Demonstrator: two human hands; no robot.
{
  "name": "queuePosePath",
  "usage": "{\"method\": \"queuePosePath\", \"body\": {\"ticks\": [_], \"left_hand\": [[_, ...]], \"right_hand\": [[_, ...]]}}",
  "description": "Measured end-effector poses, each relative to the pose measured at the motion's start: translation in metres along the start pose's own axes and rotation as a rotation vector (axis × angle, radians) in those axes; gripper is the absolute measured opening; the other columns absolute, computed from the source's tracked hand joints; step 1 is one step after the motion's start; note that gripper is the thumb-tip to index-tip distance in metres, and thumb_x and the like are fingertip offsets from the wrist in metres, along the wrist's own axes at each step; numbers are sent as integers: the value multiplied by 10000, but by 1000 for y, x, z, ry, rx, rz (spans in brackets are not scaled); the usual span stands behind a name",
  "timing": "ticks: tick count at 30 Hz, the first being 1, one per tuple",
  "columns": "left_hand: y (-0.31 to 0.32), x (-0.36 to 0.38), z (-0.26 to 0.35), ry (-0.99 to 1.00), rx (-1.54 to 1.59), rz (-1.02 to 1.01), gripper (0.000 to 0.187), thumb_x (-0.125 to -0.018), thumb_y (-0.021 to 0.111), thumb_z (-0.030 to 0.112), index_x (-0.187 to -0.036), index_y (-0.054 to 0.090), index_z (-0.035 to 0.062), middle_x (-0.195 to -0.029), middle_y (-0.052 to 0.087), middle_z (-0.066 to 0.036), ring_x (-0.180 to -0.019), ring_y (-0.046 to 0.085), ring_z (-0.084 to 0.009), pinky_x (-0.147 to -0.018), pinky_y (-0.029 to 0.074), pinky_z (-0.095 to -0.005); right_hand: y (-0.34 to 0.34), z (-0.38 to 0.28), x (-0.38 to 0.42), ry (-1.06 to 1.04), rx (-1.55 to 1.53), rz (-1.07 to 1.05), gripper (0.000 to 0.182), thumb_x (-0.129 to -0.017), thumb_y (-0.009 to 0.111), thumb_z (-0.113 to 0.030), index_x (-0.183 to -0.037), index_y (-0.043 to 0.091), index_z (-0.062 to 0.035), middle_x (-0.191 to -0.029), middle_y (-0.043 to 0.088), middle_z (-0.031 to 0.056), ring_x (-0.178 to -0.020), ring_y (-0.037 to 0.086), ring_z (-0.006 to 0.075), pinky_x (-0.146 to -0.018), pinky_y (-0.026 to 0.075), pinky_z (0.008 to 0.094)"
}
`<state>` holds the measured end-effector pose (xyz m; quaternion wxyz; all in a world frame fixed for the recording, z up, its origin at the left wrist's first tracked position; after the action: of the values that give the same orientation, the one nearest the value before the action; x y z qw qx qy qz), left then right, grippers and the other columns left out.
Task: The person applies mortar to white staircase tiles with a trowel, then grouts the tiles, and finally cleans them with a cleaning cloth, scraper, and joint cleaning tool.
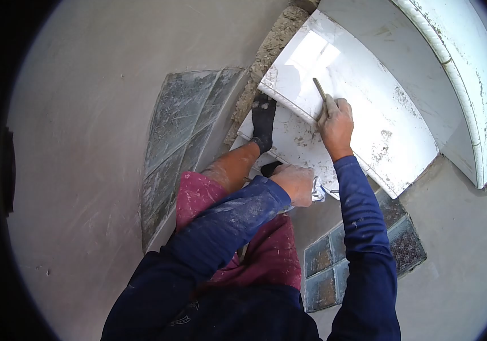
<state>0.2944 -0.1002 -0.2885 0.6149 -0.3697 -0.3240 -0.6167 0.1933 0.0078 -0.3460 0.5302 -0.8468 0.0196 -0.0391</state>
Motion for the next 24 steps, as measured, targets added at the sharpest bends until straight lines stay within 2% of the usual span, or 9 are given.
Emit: {"method": "queuePosePath", "body": {"ticks": [4,6,9,10,13,17,19,23,24], "left_hand": [[15,-9,6,9,-183,-72,442,-783,637,228,-1181,691,45,-1193,695,-160,-1120,664,-324,-893,528,-506],[30,-21,4,41,-267,-105,454,-796,632,267,-1200,704,72,-1194,702,-139,-1109,672,-319,-877,533,-531],[49,-26,3,90,-334,-160,474,-805,622,291,-1222,697,79,-1212,693,-144,-1121,666,-330,-899,524,-549],[45,-22,5,88,-315,-170,448,-803,623,276,-1192,709,72,-1194,701,-141,-1099,676,-332,-865,536,-557],[17,-5,10,-19,-180,-34,412,-729,636,209,-1090,723,31,-1143,708,-185,-1092,677,-320,-931,523,-431],[21,-9,12,-16,-210,-102,385,-726,649,230,-1033,727,10,-1069,720,-207,-1030,697,-338,-892,538,-440],[36,-11,10,-34,-264,-112,390,-728,656,254,-1029,735,19,-1079,721,-198,-1044,693,-330,-896,536,-437],[71,-23,8,55,-448,-226,413,-726,669,299,-1033,748,35,-1100,724,-172,-1075,684,-315,-906,533,-422],[77,-28,2,14,-465,-233,416,-732,649,284,-1056,748,43,-1110,727,-151,-1092,677,-313,-921,528,-424]], "right_hand": [[46,-93,-27,-329,-216,-23,255,-814,583,-26,-1044,691,-38,-884,602,135,-878,601,331,-766,514,421],[79,-136,-31,-438,-159,-281,164,-820,552,-58,-931,673,-52,-880,592,157,-899,599,351,-768,508,442],[46,-118,-33,-199,-223,-27,128,-812,571,-57,-893,669,-45,-855,581,154,-892,598,354,-754,505,444],[39,-93,-29,-95,-191,1,115,-813,599,-63,-891,681,-42,-846,586,147,-859,603,355,-743,505,445],[7,-16,14,107,-119,22,117,-851,630,-93,-905,713,-30,-819,608,144,-777,619,331,-715,508,430],[-69,122,98,540,-11,318,139,-842,633,-63,-932,713,7,-828,652,172,-745,641,331,-710,521,418],[-50,118,117,549,-150,345,138,-845,633,-67,-918,714,17,-813,657,179,-725,646,322,-705,522,416],[30,-25,59,100,-280,81,99,-854,640,-90,-897,673,-7,-819,594,159,-761,596,348,-716,487,464],[27,-27,54,140,-303,107,104,-855,641,-90,-908,678,-8,-830,604,163,-767,605,348,-721,493,456]]}}
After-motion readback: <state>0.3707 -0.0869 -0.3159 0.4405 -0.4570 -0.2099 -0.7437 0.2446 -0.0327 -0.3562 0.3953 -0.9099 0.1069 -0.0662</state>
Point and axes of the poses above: each hand's wrist, its own x-axis away from the middle knuckle, its own y-axis out of the palm, z = x × y, the point moved 7 cm from there along -x, towards the middle knuckle
